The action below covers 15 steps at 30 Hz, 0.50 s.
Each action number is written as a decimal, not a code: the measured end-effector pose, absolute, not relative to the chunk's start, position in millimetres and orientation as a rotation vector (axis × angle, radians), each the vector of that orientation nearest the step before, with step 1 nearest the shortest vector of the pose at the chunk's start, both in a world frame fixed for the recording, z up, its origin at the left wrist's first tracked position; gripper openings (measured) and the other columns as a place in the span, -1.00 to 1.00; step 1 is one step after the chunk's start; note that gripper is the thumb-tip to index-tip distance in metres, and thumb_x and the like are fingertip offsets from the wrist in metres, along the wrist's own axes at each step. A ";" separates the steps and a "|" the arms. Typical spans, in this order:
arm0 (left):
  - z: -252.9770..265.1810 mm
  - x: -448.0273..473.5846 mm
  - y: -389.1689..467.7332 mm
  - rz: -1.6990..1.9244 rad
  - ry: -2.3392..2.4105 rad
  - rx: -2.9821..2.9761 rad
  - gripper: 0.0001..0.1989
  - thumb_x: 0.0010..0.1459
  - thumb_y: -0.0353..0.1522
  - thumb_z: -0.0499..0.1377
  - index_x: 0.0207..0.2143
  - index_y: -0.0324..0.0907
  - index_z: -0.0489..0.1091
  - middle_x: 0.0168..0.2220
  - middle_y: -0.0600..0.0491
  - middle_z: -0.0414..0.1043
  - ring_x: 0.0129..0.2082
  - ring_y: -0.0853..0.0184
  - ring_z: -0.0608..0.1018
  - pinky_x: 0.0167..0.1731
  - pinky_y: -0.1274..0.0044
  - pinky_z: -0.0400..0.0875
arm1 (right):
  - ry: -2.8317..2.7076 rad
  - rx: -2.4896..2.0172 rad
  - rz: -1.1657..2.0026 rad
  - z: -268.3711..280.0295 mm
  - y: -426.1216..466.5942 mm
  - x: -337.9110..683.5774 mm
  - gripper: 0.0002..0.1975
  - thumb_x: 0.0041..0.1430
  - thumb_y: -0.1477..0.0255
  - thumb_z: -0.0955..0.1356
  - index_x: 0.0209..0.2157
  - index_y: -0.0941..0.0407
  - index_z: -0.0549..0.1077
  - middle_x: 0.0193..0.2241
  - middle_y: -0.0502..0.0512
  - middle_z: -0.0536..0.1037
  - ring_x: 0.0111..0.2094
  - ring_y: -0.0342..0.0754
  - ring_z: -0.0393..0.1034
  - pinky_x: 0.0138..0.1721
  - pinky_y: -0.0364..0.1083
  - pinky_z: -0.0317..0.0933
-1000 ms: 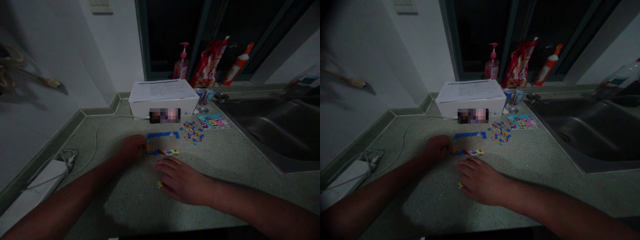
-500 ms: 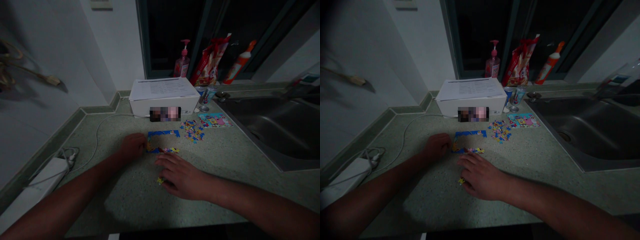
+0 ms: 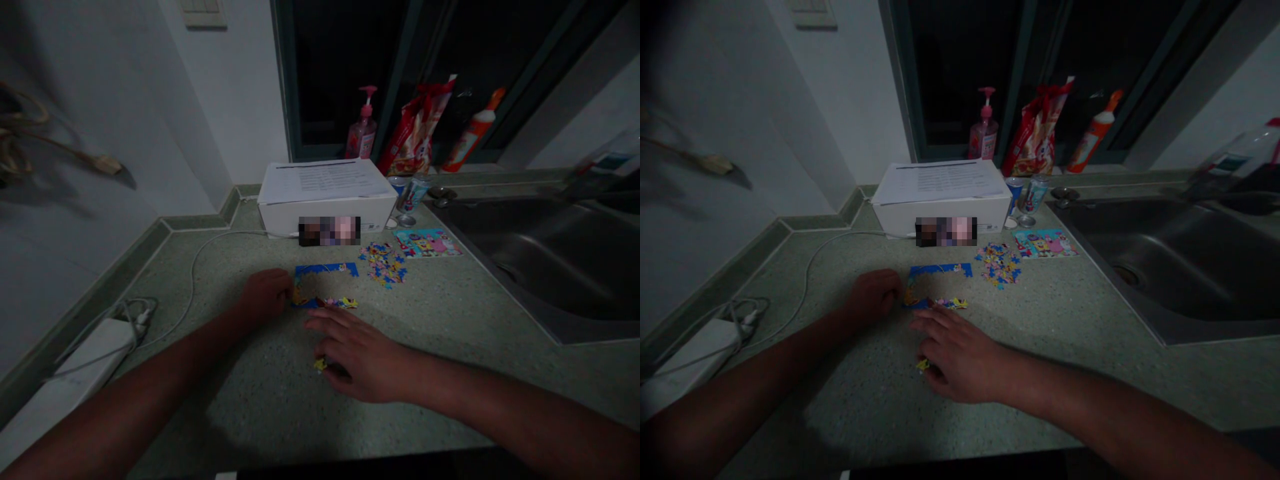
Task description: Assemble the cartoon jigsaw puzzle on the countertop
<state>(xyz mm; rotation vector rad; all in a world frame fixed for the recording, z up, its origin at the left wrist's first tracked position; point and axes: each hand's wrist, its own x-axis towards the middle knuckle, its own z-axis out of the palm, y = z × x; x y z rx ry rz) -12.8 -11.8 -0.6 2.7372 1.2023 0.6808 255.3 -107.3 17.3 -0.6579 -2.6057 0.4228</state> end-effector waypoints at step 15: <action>8.8 -9.9 -16.6 0.628 1.230 2.716 -0.76 0.04 -0.58 0.02 -0.48 -0.13 0.41 -0.48 0.06 0.42 -0.44 0.29 0.43 -0.35 0.45 0.33 | -2.648 -0.641 0.355 25.4 -111.3 255.5 -0.80 0.20 0.42 0.39 -0.15 0.11 0.58 0.26 0.31 0.50 0.44 0.19 0.17 0.52 0.22 -0.02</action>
